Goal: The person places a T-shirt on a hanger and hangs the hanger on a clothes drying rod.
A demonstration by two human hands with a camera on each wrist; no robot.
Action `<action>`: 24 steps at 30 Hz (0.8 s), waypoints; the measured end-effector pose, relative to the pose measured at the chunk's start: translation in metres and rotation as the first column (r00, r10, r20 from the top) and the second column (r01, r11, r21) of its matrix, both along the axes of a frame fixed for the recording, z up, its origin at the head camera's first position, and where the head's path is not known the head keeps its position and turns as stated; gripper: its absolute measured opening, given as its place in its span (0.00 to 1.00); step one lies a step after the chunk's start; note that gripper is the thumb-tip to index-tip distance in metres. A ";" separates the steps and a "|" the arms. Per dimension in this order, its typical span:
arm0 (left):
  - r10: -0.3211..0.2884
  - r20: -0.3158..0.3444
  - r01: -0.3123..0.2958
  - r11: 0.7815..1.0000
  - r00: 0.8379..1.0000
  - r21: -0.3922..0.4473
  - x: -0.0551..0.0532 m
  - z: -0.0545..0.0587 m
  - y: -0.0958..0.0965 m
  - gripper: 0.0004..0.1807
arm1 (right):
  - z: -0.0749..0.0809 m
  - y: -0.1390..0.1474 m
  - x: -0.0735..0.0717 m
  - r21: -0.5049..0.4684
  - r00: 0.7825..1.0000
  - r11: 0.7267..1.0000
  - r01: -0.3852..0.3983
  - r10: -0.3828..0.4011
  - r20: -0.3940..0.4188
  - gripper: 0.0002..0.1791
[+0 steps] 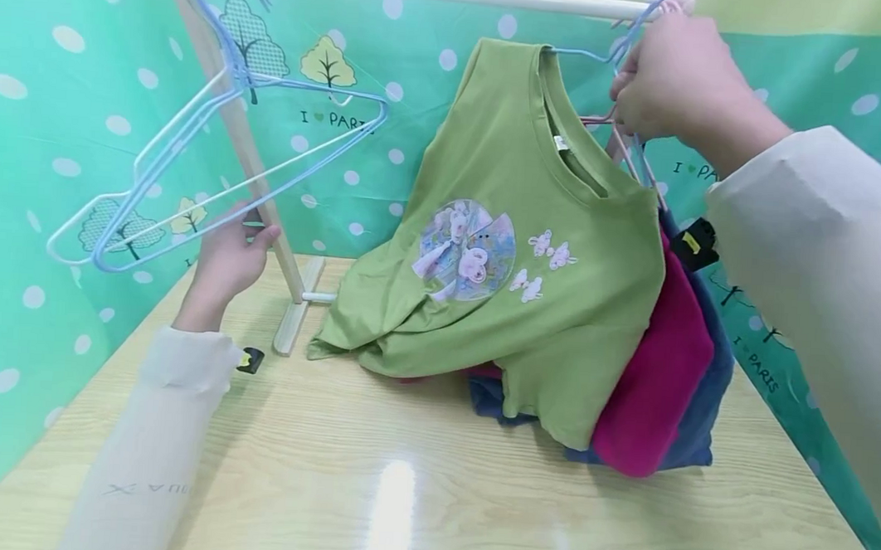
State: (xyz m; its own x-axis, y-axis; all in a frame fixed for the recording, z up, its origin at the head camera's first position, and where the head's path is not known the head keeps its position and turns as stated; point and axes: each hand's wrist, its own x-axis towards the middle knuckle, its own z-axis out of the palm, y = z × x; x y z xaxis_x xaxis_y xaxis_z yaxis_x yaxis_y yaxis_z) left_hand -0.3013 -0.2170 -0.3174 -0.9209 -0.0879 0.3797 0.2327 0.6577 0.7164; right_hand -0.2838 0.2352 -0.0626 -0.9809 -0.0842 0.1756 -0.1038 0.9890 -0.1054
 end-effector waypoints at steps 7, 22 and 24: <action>0.000 0.026 0.000 1.000 1.000 0.023 0.000 0.001 0.001 0.21 | -0.001 0.003 0.002 0.154 0.999 0.988 -0.017 0.021 -0.029 0.19; 0.000 -0.013 0.000 1.000 1.000 0.026 -0.004 -0.004 -0.001 0.18 | -0.023 0.018 0.001 0.139 1.000 0.990 -0.014 0.017 -0.021 0.19; -0.003 -0.011 0.003 0.999 1.000 0.035 -0.004 -0.004 -0.002 0.18 | -0.025 0.016 0.003 0.144 0.999 0.989 -0.023 0.026 -0.025 0.17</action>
State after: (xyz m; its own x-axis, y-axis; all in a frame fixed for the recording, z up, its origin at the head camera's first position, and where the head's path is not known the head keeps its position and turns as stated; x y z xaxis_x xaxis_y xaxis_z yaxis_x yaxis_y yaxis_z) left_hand -0.3053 -0.2186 -0.3219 -0.9171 -0.0983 0.3863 0.2424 0.6318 0.7362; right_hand -0.2810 0.2515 -0.0872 -0.9733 -0.1345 0.1859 -0.1291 0.9908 0.0410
